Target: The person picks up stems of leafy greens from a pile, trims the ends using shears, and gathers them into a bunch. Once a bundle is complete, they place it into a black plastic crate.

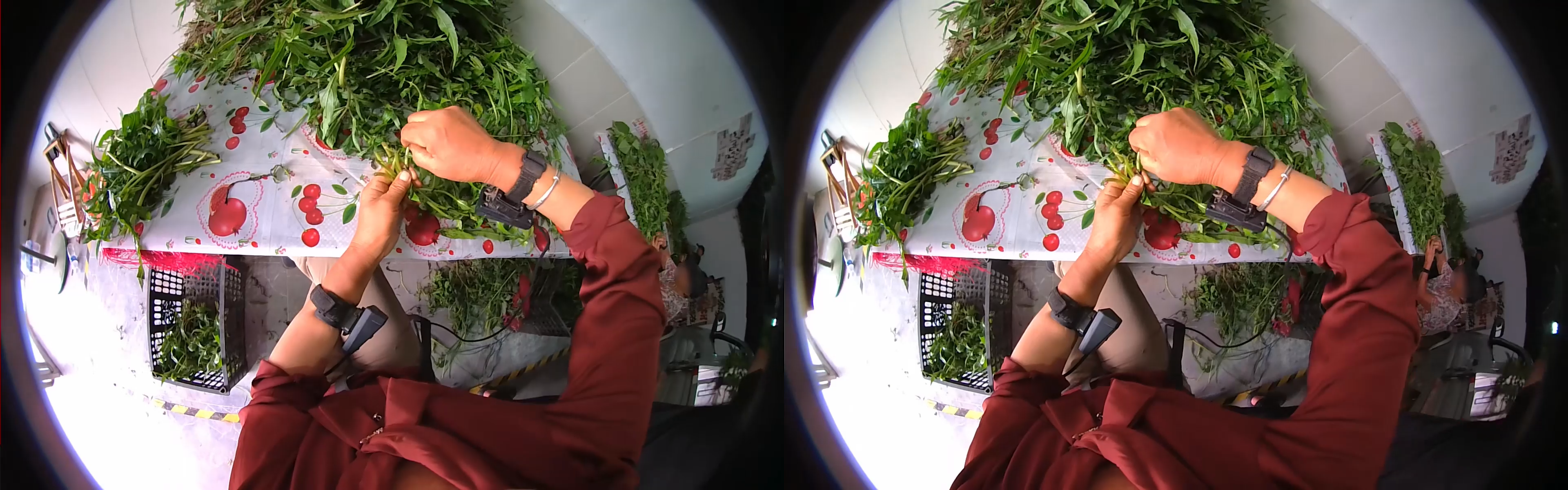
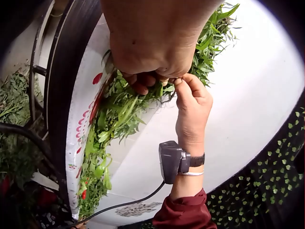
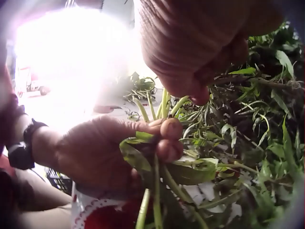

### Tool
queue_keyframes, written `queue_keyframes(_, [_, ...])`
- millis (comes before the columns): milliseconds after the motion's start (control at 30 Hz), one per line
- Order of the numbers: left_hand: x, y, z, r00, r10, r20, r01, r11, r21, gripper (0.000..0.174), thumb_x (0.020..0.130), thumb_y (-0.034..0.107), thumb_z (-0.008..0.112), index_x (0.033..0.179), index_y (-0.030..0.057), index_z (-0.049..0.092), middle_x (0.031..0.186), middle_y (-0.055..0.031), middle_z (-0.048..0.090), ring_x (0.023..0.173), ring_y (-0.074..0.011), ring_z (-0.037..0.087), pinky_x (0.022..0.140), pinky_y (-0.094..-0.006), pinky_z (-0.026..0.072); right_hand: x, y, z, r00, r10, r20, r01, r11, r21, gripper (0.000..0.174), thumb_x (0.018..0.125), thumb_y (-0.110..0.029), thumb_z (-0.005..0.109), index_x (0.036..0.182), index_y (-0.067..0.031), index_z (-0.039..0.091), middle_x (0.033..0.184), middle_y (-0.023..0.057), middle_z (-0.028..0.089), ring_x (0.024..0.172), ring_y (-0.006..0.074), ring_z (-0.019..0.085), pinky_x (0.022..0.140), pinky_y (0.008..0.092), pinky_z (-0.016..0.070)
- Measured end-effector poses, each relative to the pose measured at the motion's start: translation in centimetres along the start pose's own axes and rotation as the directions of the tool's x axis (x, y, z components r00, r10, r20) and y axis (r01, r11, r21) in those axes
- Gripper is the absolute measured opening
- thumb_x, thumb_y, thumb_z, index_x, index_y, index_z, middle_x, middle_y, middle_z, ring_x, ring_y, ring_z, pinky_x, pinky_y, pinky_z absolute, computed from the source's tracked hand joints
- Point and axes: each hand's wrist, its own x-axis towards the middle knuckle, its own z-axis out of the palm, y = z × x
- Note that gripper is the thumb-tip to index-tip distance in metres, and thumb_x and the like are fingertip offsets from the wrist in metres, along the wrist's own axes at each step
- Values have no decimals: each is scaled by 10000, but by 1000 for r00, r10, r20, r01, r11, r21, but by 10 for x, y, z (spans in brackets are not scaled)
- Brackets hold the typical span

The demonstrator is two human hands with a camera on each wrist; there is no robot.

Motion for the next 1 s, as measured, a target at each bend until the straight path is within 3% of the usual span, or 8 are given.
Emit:
queue_keyframes(233, [1,-6,0,999,47,-11,-47,999,6,129,905,194,515,928,77,564,807,14,575,559,-44,446,477,-189,373,-1,2,-5,982,181,46,-187,942,279,91,699,-88,541,711,-14,593,638,112,576,563,233,560,550,307,453])
queue_keyframes(367, [0,-6,1,998,58,-16,-57,996,69,139,906,206,514,926,79,567,804,16,574,556,-51,459,482,-188,381,16,36,-52,918,201,-343,-172,979,114,106,763,-99,543,782,-6,589,658,74,588,586,116,537,571,273,447])
queue_keyframes(400, [0,-4,2,998,64,-21,-64,998,2,140,908,207,511,927,80,566,806,16,573,559,-56,470,484,-190,387,19,41,-62,879,204,-432,-169,978,120,125,744,-157,561,757,-48,623,703,114,621,628,256,613,584,331,476])
queue_keyframes(467, [-4,2,6,998,46,-51,-47,998,-33,143,913,208,499,951,78,543,841,-3,565,564,-85,500,486,-208,412,12,54,-68,880,197,-432,-156,979,130,141,768,-164,559,781,-38,620,723,110,623,638,246,606,594,319,469])
queue_keyframes(533, [-4,5,6,994,43,-97,-55,991,-123,129,915,190,494,944,67,525,879,-24,543,762,-118,512,708,-260,452,-6,60,-71,890,249,-382,-214,968,133,141,768,-163,564,797,-36,621,720,103,621,638,229,599,595,310,463])
queue_keyframes(667, [-2,2,1,995,54,-87,-65,988,-139,138,915,199,493,981,79,509,887,-22,536,768,-121,504,725,-256,441,-52,78,-66,841,500,-209,-477,866,150,140,804,-121,596,862,6,607,733,40,587,647,89,509,601,245,420])
queue_keyframes(833, [-1,2,4,993,75,-87,-86,987,-139,151,914,225,495,949,79,498,859,-22,526,804,-141,504,752,-309,441,-115,97,-49,738,672,-63,-662,739,124,175,782,-116,607,922,-12,610,692,40,576,609,107,497,586,263,419])
queue_keyframes(1000, [-1,3,2,987,25,-160,-39,996,-84,171,892,261,497,883,91,518,794,5,532,632,-71,475,495,-215,386,-124,84,-29,708,706,14,-672,669,318,282,784,-183,634,1015,-26,598,673,32,565,601,99,493,568,260,412])
